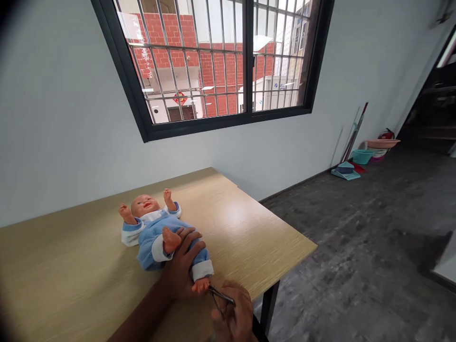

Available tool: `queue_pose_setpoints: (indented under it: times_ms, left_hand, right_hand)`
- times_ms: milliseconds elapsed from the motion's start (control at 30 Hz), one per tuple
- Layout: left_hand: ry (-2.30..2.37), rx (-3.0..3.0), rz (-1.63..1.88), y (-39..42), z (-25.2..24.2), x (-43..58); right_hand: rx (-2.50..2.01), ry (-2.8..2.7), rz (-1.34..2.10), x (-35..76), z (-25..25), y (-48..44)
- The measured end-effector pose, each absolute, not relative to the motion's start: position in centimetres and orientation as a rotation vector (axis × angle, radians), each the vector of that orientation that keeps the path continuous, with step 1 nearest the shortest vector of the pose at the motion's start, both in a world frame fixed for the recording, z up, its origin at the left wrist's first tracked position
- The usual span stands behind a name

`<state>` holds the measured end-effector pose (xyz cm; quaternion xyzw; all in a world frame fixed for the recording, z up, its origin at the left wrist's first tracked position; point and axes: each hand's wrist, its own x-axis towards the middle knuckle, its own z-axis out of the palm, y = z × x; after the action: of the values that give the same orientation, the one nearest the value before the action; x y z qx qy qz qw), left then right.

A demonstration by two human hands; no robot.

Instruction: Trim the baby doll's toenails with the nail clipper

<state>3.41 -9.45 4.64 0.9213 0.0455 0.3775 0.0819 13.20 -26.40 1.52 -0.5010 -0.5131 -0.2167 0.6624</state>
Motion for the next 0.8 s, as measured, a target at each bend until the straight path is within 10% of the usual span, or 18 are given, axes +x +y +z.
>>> queue_pose_setpoints:
  times_ms: [800]
  left_hand:
    - [0.177,2.768,1.116,-9.52,4.39,3.46]
  right_hand:
    - [-1.207,-1.135,-0.639,13.24,1.76,-26.52]
